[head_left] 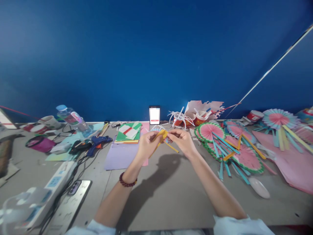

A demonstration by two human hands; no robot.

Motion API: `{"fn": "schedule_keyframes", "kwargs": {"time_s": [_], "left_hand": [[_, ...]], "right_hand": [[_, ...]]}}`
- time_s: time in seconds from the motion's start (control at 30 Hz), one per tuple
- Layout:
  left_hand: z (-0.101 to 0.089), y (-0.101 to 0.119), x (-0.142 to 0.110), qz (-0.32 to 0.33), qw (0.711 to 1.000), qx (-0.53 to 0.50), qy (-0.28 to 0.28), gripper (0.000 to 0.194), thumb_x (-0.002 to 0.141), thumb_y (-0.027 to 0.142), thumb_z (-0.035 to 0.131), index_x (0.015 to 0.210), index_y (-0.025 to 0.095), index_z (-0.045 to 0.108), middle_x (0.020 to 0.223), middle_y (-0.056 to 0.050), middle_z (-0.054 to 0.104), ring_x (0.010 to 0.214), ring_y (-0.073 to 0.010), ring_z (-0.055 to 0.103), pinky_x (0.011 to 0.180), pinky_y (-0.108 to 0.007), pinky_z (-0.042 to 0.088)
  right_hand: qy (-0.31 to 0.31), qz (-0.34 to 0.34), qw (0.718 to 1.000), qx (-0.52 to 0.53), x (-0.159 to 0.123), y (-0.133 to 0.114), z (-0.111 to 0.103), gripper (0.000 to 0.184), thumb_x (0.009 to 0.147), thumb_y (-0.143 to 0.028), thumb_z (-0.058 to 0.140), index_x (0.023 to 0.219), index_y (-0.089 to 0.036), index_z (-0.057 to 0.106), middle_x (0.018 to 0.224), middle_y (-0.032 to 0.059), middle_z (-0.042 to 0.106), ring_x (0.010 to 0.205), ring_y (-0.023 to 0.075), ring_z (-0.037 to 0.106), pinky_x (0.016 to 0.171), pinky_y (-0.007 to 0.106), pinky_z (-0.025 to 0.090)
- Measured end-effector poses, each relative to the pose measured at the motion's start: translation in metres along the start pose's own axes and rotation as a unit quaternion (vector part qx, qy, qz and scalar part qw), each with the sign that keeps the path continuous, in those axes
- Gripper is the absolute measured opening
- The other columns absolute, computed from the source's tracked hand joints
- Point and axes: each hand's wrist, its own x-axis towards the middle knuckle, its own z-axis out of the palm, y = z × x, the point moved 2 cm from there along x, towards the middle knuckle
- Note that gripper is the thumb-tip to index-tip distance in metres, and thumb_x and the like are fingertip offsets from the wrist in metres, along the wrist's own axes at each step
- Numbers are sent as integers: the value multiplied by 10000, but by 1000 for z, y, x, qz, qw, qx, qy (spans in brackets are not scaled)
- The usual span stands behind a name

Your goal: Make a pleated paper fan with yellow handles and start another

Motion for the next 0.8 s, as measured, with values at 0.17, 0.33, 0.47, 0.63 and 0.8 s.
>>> {"fn": "schedule_keyframes", "kwargs": {"time_s": [0.17,0.33,0.47,0.63,0.8], "left_hand": [[-1,-2,1,-42,996,-77,-30,289,702,420,711,794,151,656,658,-13,666,535,-135,597,555,-259,483],[-5,-2,2,-88,987,-103,-85,335,670,467,747,781,158,681,642,-19,662,498,-108,545,539,-247,458],[-6,-4,1,-105,982,-83,-137,363,690,499,732,796,153,698,658,-34,676,465,-85,498,519,-232,422],[-4,-3,-2,-112,971,-70,-200,385,714,528,706,778,149,700,667,-47,680,450,-72,472,505,-222,394],[-1,-1,-4,-106,968,-60,-220,383,739,520,690,790,141,699,661,-42,672,466,-77,485,505,-220,404]], "right_hand": [[-59,-66,995,-52,-1,-5,-4,345,743,-366,701,1050,-210,679,934,66,730,849,199,678,762,340,539],[-87,-177,967,-160,-2,-18,-16,216,827,-337,624,996,-245,722,1011,68,716,899,207,652,804,356,522],[-124,-217,950,-189,-2,-28,-23,170,829,-363,637,892,-255,752,895,66,720,841,213,647,778,363,521],[-154,-227,943,-191,-5,-37,-23,162,822,-380,651,842,-258,755,849,63,708,824,210,639,784,360,514],[-162,-208,946,-187,-8,-37,-21,140,830,-329,638,823,-230,736,852,61,698,816,203,636,767,350,510]]}}
